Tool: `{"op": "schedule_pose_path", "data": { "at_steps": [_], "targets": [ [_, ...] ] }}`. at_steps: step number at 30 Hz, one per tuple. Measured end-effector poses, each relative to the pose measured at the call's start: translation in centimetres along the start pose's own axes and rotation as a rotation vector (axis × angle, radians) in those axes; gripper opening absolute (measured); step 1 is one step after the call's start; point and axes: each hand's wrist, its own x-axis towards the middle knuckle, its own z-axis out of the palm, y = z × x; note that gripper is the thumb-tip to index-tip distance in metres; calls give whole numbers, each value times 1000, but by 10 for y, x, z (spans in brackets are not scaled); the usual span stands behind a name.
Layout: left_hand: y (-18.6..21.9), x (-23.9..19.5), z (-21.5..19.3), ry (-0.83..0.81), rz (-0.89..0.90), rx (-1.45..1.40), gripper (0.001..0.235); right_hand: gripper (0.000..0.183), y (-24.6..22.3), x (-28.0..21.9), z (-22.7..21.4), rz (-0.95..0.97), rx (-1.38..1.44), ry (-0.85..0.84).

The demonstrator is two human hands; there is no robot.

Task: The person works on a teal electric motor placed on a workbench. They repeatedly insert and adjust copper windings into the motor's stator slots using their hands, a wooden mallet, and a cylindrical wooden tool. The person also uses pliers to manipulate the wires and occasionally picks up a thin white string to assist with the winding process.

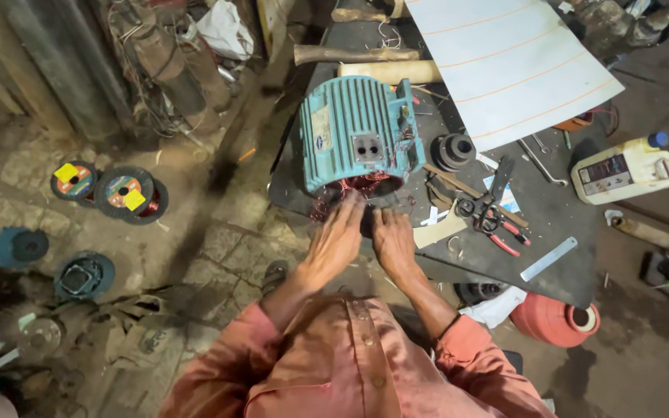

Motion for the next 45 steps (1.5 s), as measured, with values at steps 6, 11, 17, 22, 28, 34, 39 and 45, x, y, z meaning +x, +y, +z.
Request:
{"op": "schedule_pose_path", "data": {
  "at_steps": [6, 11, 17, 22, 28, 34, 39, 45],
  "targets": [
    [-20, -3, 19, -329, -78, 518, 64, 24, 3, -22, -27, 149, 255, -153],
    [-28, -15, 12, -381, -32, 544, 37, 29, 2, 2, -31, 392, 751, -434],
    [-26, -16, -4, -454, 2, 480, 21, 17, 6, 33, 17, 814, 1575, -398],
    [-21, -12, -2, -260, -107, 199, 30, 9, 3, 30, 47, 736, 1458, -188],
    [-28, 5, 17, -192, -300, -127, 64, 17, -13, 27, 41, 853, 1105, 127],
    [-42, 27, 44, -57, -285, -256, 69, 14, -26, 47, 35, 735, 712, 278],
    [-45, 37, 52, -28, -319, -289, 58, 14, -25, 39, 24, 672, 829, 155],
    [-50, 45, 74, 21, -400, -281, 27, 12, -17, 30, 14, 598, 664, 111]
  ]
}}
